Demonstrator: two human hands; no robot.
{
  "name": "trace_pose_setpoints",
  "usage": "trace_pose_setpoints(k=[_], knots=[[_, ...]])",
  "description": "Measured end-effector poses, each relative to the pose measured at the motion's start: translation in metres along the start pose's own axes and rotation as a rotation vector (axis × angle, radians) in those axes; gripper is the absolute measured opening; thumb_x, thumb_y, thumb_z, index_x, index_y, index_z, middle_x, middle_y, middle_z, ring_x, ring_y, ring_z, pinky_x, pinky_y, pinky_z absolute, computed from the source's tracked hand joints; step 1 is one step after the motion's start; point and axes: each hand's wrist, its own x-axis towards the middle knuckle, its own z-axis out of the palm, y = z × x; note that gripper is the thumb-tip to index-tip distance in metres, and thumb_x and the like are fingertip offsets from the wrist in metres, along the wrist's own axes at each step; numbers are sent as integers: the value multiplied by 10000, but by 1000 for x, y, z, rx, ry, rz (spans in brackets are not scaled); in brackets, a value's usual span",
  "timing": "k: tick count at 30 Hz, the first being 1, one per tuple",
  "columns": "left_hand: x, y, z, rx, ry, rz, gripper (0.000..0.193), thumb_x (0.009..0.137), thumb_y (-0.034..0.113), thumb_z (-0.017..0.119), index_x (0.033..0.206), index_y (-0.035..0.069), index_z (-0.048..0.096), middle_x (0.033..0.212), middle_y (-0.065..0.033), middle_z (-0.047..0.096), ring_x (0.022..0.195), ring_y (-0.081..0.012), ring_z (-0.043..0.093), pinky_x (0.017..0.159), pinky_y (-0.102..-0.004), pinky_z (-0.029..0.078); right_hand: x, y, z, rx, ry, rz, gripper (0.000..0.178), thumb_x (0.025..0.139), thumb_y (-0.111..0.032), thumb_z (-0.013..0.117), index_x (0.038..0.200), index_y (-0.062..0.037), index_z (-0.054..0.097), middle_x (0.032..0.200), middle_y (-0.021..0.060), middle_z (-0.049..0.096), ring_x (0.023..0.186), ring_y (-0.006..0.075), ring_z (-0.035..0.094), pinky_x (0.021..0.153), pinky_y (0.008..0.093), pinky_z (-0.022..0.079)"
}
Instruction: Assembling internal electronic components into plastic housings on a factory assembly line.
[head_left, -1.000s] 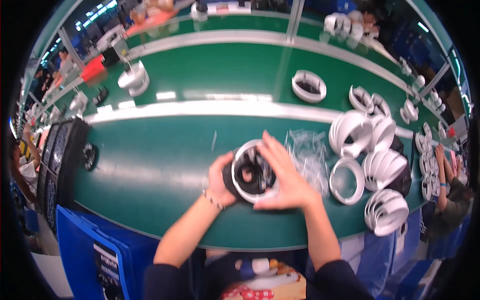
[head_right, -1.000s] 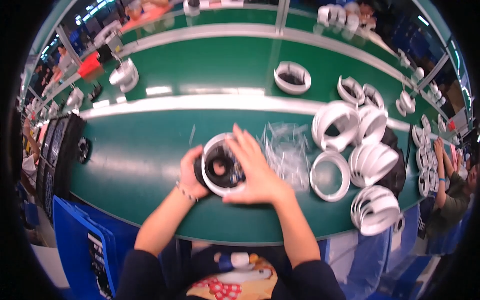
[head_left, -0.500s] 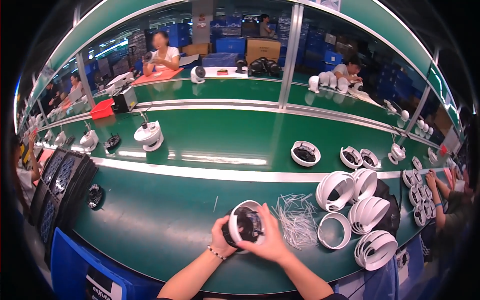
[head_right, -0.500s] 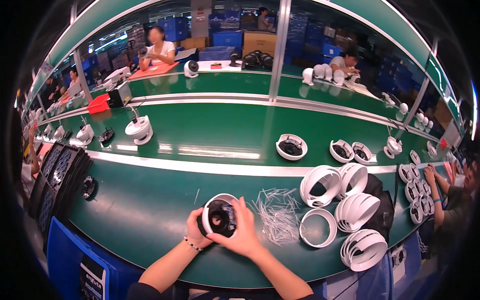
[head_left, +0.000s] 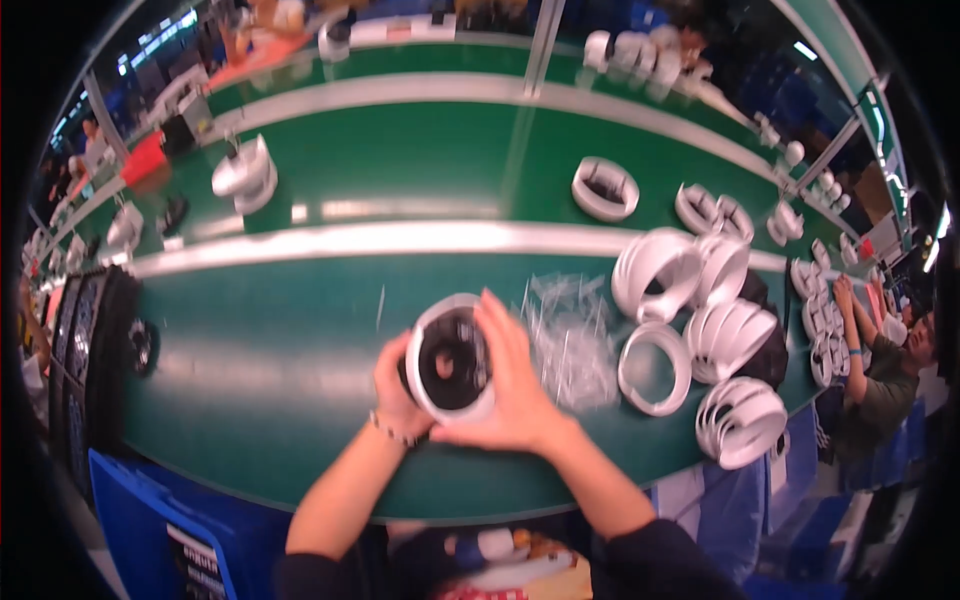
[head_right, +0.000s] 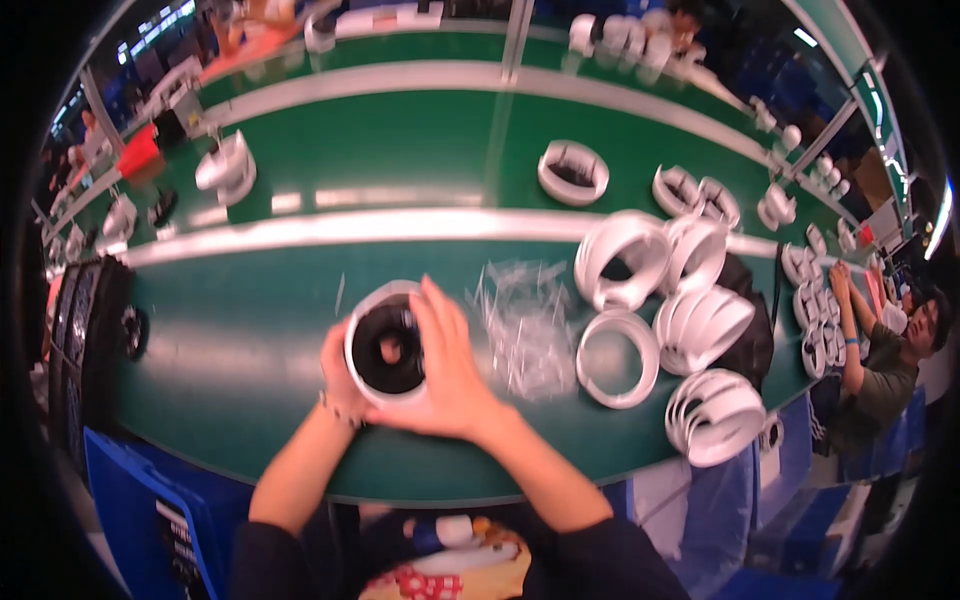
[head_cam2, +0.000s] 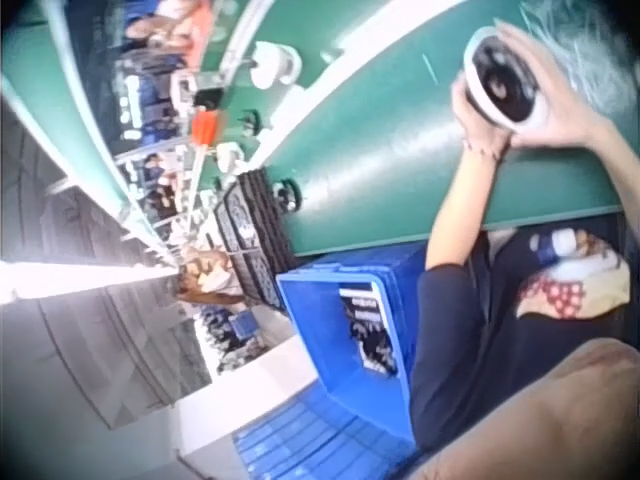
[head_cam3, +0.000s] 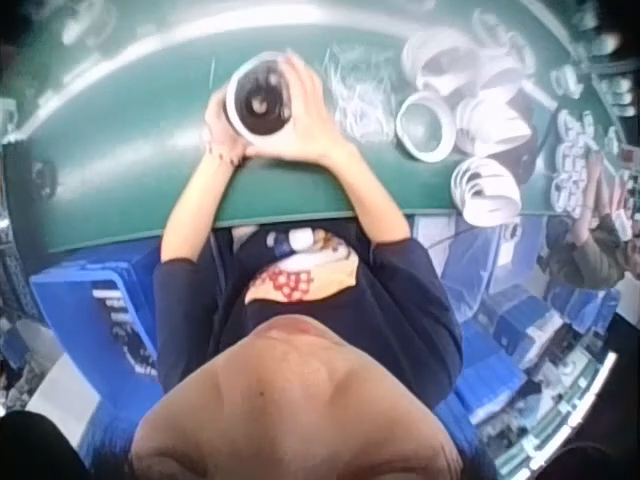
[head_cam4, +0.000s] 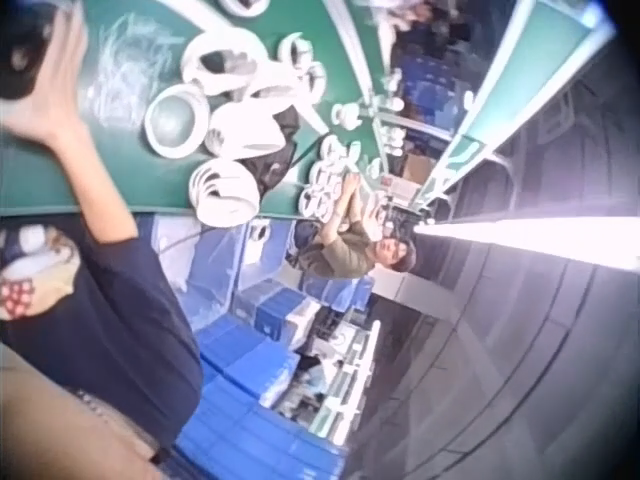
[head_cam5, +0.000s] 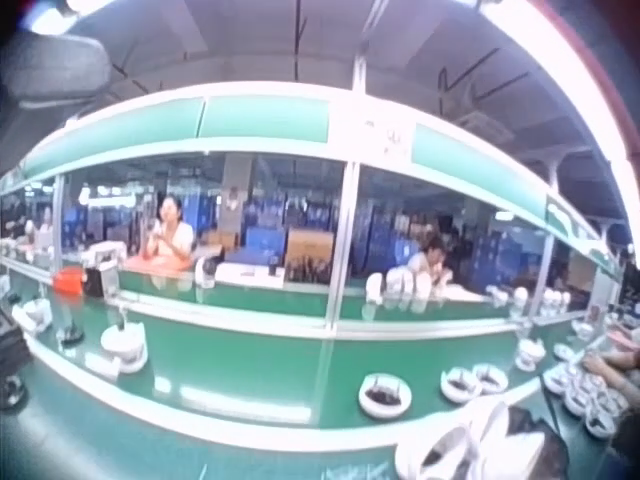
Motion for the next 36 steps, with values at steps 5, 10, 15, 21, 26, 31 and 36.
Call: trace_pose_setpoints(k=[5, 10, 15, 21, 26, 31, 36], knots=[[0, 5, 3, -48, -64, 4, 465, 859, 339, 290, 1115, 9, 496, 1056, -125, 559, 947, -228, 550, 838, -357, 457, 4, -8, 3, -33, 14, 73, 1101, 434, -401, 818, 1259, 32, 232, 1300, 255, 229, 1155, 433, 273, 956, 493, 256], [-1, -4, -7, -52, -27, 6, 565, 873, 470, 278, 1142, 16, 478, 1087, -124, 540, 973, -233, 534, 859, -361, 437, -2, -4, 11, -108, -4, 116, 1160, 406, -471, 813, 1283, 8, 223, 1299, 229, 258, 1172, 398, 289, 953, 467, 276], [-6, -4, -2, 94, -55, -14, 860, 765, 712, 249, 1222, -3, 384, 1199, -136, 457, 1087, -253, 462, 922, -383, 386, -3, -9, 11, -173, 17, 175, 1162, 428, -465, 804, 1282, 36, 197, 1279, 227, 280, 1145, 386, 315, 949, 452, 274], [-7, -7, -13, 138, -214, 60, 644, 781, 405, 514, 1256, 11, 329, 1204, -143, 443, 1088, -238, 463, 928, -365, 388, -4, -7, 23, -158, 70, 258, 1175, 444, -494, 780, 1281, 61, 169, 1266, 242, 275, 1138, 384, 314, 949, 448, 270], [-8, -8, -13, 146, -153, 181, 571, 765, 259, 508, 1258, 25, 339, 1224, -138, 430, 1118, -283, 428, 951, -402, 345, -4, -17, 36, -79, 184, 274, 1190, 478, -485, 765, 1296, 65, 98, 1278, 255, 234, 1142, 389, 295, 950, 459, 243], [-6, -12, -1, 201, -238, 294, 611, 749, 246, 511, 1276, 31, 289, 1223, -134, 420, 1112, -254, 433, 942, -374, 360, -11, -14, 39, -68, 274, 211, 1209, 476, -522, 743, 1308, 56, 84, 1306, 247, 220, 1170, 405, 270, 956, 478, 219], [30, -15, 18, 185, 92, 117, 510, 789, 390, 393, 1119, 10, 478, 1077, -130, 552, 1006, -236, 530, 891, -368, 421, -14, 0, 8, -90, 167, 208, 1226, 507, -534, 741, 1330, 19, 19, 1366, 295, 12, 1253, 485, 28, 988, 567, 73]])
